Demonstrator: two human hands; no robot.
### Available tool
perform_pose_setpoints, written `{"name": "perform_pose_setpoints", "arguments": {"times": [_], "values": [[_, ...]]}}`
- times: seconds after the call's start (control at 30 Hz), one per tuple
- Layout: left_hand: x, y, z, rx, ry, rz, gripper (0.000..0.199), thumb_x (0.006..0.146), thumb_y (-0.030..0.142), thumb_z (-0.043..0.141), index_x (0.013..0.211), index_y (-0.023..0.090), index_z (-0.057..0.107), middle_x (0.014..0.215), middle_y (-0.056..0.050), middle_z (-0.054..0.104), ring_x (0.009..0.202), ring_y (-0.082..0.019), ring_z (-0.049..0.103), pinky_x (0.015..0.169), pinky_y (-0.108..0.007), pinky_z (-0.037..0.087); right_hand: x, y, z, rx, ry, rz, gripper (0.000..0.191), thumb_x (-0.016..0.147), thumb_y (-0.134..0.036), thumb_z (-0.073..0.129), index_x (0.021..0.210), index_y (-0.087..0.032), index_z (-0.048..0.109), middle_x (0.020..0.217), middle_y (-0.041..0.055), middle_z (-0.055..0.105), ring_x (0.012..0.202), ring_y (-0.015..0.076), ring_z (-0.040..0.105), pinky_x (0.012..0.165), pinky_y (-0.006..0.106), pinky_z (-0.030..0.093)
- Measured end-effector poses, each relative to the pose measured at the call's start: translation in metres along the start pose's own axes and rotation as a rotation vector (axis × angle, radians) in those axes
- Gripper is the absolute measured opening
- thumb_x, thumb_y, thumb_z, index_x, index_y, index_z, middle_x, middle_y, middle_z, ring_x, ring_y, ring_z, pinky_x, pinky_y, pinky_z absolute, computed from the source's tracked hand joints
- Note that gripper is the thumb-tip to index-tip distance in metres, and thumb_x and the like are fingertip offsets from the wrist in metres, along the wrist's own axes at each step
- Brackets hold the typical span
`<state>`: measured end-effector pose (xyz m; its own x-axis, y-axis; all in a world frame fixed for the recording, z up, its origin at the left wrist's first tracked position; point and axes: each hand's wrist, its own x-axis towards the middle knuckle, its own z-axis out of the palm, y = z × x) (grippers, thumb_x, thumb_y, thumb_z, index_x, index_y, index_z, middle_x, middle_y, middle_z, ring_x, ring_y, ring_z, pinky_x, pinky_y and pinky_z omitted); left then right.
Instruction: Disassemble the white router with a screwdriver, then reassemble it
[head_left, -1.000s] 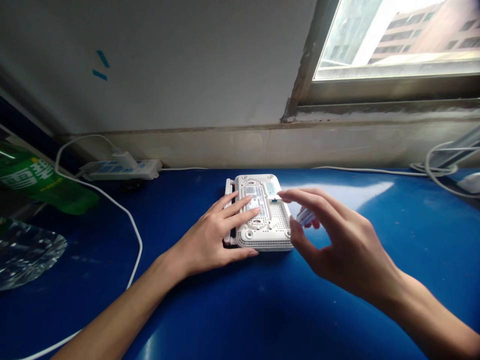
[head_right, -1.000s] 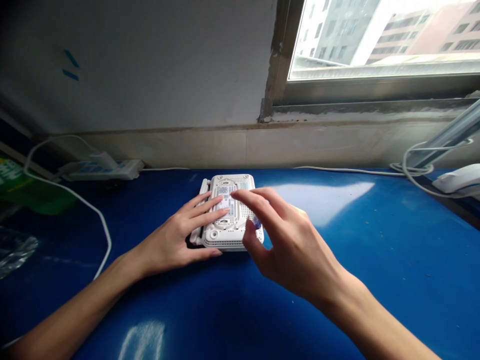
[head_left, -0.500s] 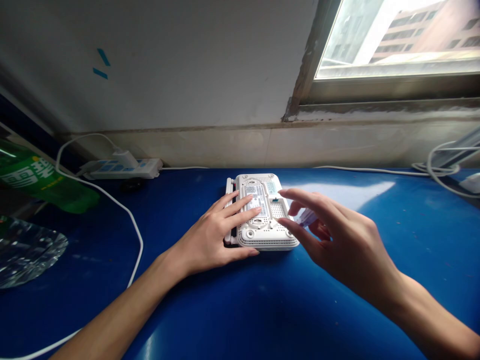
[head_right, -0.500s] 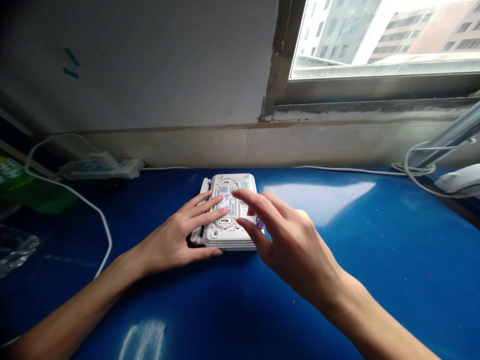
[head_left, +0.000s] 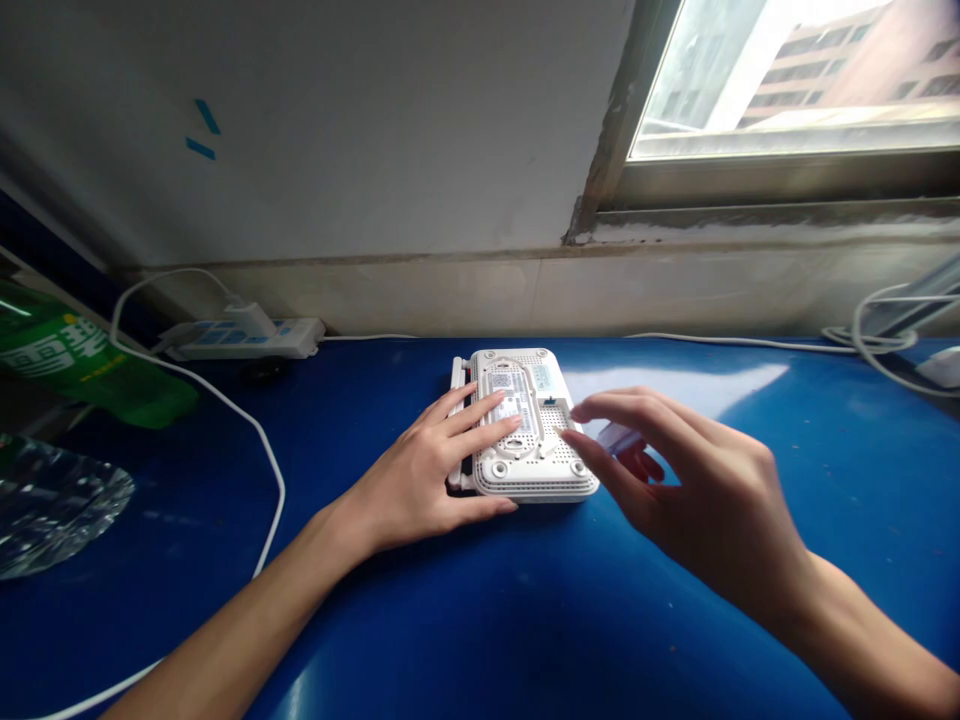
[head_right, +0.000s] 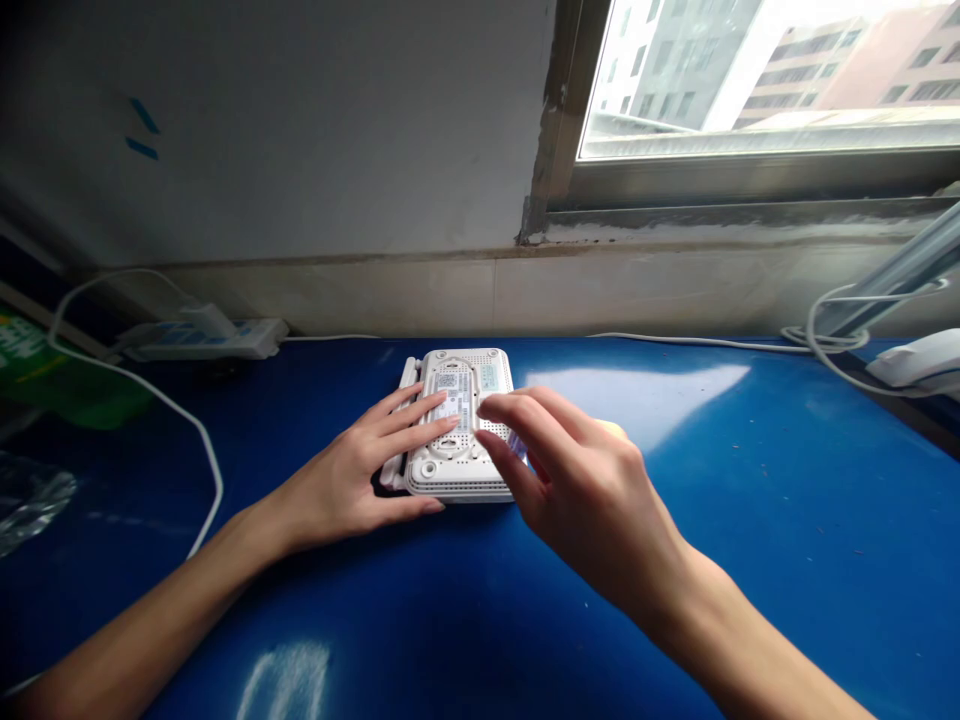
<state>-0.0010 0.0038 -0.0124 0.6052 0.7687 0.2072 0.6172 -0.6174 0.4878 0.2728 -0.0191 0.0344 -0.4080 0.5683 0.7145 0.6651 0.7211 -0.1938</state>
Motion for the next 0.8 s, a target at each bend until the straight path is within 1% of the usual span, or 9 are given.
{"name": "perform_pose_setpoints", "arguments": {"times": [0.07, 0.13, 0.3, 0.37, 0.47, 0.53, 0.6, 0.67, 0.8], "values": [[0.0, 0.0001, -0.0002, -0.004, 0.003, -0.003, 0.084, 0.091, 0.056, 0.084, 0.165, 0.037, 0.049, 0.177, -0.003, 0.038, 0.167, -0.041, 0.025, 0.132, -0.068, 0.032, 0.0014, 0.0017, -0.001, 0.027, -0.03, -0.007, 0.032, 0.103, -0.011, 0.06, 0.133, -0.022, 0.061, 0.118, 0.0116, 0.077, 0.081, 0.0203, 0.076, 0.071, 0.033, 0.063], [0.0002, 0.0002, -0.0004, -0.006, 0.005, -0.002, 0.085, 0.09, 0.056, 0.084, 0.165, 0.036, 0.05, 0.176, -0.004, 0.039, 0.167, -0.042, 0.026, 0.132, -0.068, 0.033, 0.0019, 0.0035, -0.0015, 0.036, -0.043, -0.005, 0.037, 0.101, -0.011, 0.057, 0.138, -0.018, 0.058, 0.127, 0.0165, 0.075, 0.091, 0.0239, 0.078, 0.074, 0.036, 0.065], [0.0008, 0.0004, -0.0008, 0.006, 0.002, 0.011, 0.084, 0.092, 0.058, 0.082, 0.165, 0.034, 0.05, 0.177, -0.004, 0.038, 0.167, -0.04, 0.026, 0.133, -0.067, 0.031, -0.0006, 0.0055, 0.0005, -0.024, -0.006, -0.01, 0.026, 0.102, -0.02, 0.071, 0.127, -0.021, 0.064, 0.116, 0.0112, 0.077, 0.087, 0.0225, 0.079, 0.069, 0.032, 0.064], [0.0009, 0.0007, -0.0011, 0.016, -0.003, 0.013, 0.084, 0.092, 0.06, 0.081, 0.165, 0.033, 0.05, 0.177, -0.004, 0.037, 0.167, -0.039, 0.025, 0.134, -0.066, 0.03, -0.0008, 0.0043, 0.0011, 0.0, -0.022, -0.016, 0.032, 0.103, -0.015, 0.066, 0.134, -0.021, 0.063, 0.121, 0.0119, 0.076, 0.093, 0.0224, 0.08, 0.071, 0.031, 0.065], [0.0011, 0.001, -0.0015, 0.025, -0.004, 0.012, 0.084, 0.092, 0.06, 0.081, 0.165, 0.032, 0.05, 0.177, -0.004, 0.038, 0.167, -0.039, 0.025, 0.133, -0.064, 0.032, -0.0001, 0.0031, 0.0014, 0.048, -0.049, -0.019, 0.043, 0.102, -0.011, 0.059, 0.144, -0.016, 0.057, 0.133, 0.0179, 0.072, 0.103, 0.0245, 0.078, 0.071, 0.031, 0.064], [0.0012, 0.0013, -0.0014, 0.03, 0.0, 0.016, 0.084, 0.092, 0.06, 0.082, 0.165, 0.031, 0.051, 0.176, -0.004, 0.039, 0.167, -0.039, 0.026, 0.133, -0.064, 0.033, -0.0001, 0.0041, 0.002, 0.034, -0.029, -0.027, 0.04, 0.102, -0.015, 0.063, 0.142, -0.015, 0.059, 0.127, 0.0164, 0.074, 0.094, 0.0232, 0.078, 0.066, 0.031, 0.063], [0.0013, 0.0015, -0.0011, 0.033, 0.002, 0.02, 0.084, 0.092, 0.059, 0.082, 0.164, 0.031, 0.052, 0.176, -0.005, 0.04, 0.167, -0.04, 0.027, 0.133, -0.064, 0.033, -0.0007, 0.0058, 0.0032, 0.008, -0.001, -0.034, 0.036, 0.103, -0.02, 0.069, 0.138, -0.019, 0.063, 0.112, 0.0097, 0.077, 0.077, 0.0186, 0.074, 0.062, 0.029, 0.06], [0.0015, 0.0015, -0.0008, 0.032, 0.003, 0.021, 0.084, 0.091, 0.06, 0.082, 0.164, 0.03, 0.052, 0.176, -0.006, 0.04, 0.166, -0.04, 0.027, 0.133, -0.065, 0.034, -0.001, 0.0069, 0.0041, 0.003, 0.006, -0.029, 0.036, 0.103, -0.018, 0.071, 0.138, -0.022, 0.064, 0.103, 0.0052, 0.077, 0.069, 0.0158, 0.071, 0.06, 0.028, 0.058], [0.0017, 0.0009, -0.0005, 0.027, 0.007, 0.022, 0.084, 0.091, 0.06, 0.082, 0.165, 0.031, 0.051, 0.175, -0.005, 0.041, 0.166, -0.04, 0.027, 0.132, -0.065, 0.034, 0.0002, 0.0047, 0.004, 0.054, -0.032, -0.019, 0.047, 0.102, -0.01, 0.06, 0.148, -0.018, 0.057, 0.122, 0.0116, 0.076, 0.086, 0.0192, 0.076, 0.064, 0.028, 0.059]]}}
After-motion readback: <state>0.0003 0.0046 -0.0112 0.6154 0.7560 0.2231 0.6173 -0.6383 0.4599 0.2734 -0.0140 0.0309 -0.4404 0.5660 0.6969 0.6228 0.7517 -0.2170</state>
